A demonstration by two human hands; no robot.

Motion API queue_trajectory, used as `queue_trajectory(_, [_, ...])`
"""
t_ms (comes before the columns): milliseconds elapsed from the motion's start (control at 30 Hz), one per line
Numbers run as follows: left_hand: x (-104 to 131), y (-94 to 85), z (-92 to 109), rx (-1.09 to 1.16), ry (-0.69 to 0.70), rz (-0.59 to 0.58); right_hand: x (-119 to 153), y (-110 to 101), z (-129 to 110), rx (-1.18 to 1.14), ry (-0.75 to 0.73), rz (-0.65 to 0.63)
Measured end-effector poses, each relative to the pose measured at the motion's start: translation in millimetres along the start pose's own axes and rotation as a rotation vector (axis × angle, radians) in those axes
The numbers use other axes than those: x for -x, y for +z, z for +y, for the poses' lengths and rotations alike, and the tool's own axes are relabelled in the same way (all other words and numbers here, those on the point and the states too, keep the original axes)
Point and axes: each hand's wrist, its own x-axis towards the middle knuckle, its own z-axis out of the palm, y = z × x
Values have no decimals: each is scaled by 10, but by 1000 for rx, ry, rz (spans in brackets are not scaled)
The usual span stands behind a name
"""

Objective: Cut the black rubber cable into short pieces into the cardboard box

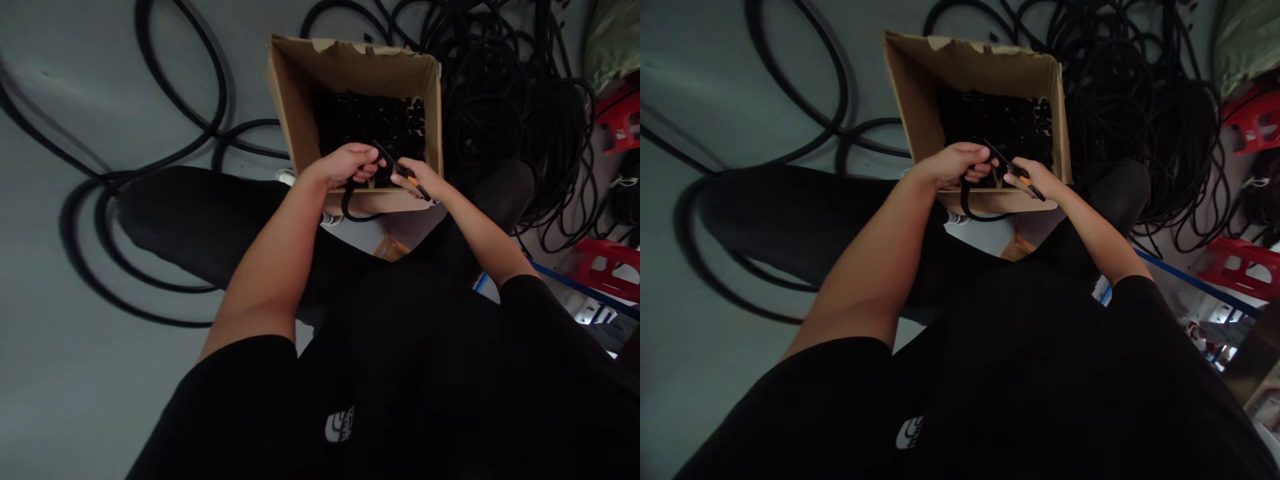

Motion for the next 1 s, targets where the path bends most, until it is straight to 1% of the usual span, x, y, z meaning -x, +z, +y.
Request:
queue_trajectory(67, [24, 1, 21, 24, -17, -17, 3, 20, -26, -15, -8, -5])
queue_trajectory(200, [45, -19, 30, 52, -49, -101, 21, 52, -96, -28, -46, 0])
queue_trajectory(300, [35, -79, 38, 116, -69, -161, 57, 58, -149, -35, -9, -2])
queue_trajectory(400, [16, -109, 60, 191, -82, -191, 71, 69, -179, -41, 40, 25])
queue_trajectory(467, [9, -74, 75, 218, -66, -156, 58, 75, -187, -66, 62, 64])
queue_trajectory(533, [3, -1, 81, 206, -25, -74, 36, 71, -193, -95, 68, 109])
queue_trajectory(633, [-17, 96, 71, 103, 48, 64, 6, 47, -200, -118, 78, 126])
queue_trajectory(733, [-46, 113, 52, 7, 81, 134, -8, 38, -224, -112, 101, 141])
queue_trajectory(800, [-58, 120, 34, -14, 62, 147, -8, 51, -269, -99, 97, 178])
queue_trajectory(867, [-66, 166, 0, -14, 27, 114, -1, 70, -345, -96, 77, 196])
queue_trajectory(933, [-80, 255, -53, -9, 13, 69, 10, 84, -431, -107, 60, 181])
queue_trajectory(1000, [-101, 356, -94, -9, 37, 49, 21, 81, -495, -117, 51, 173])
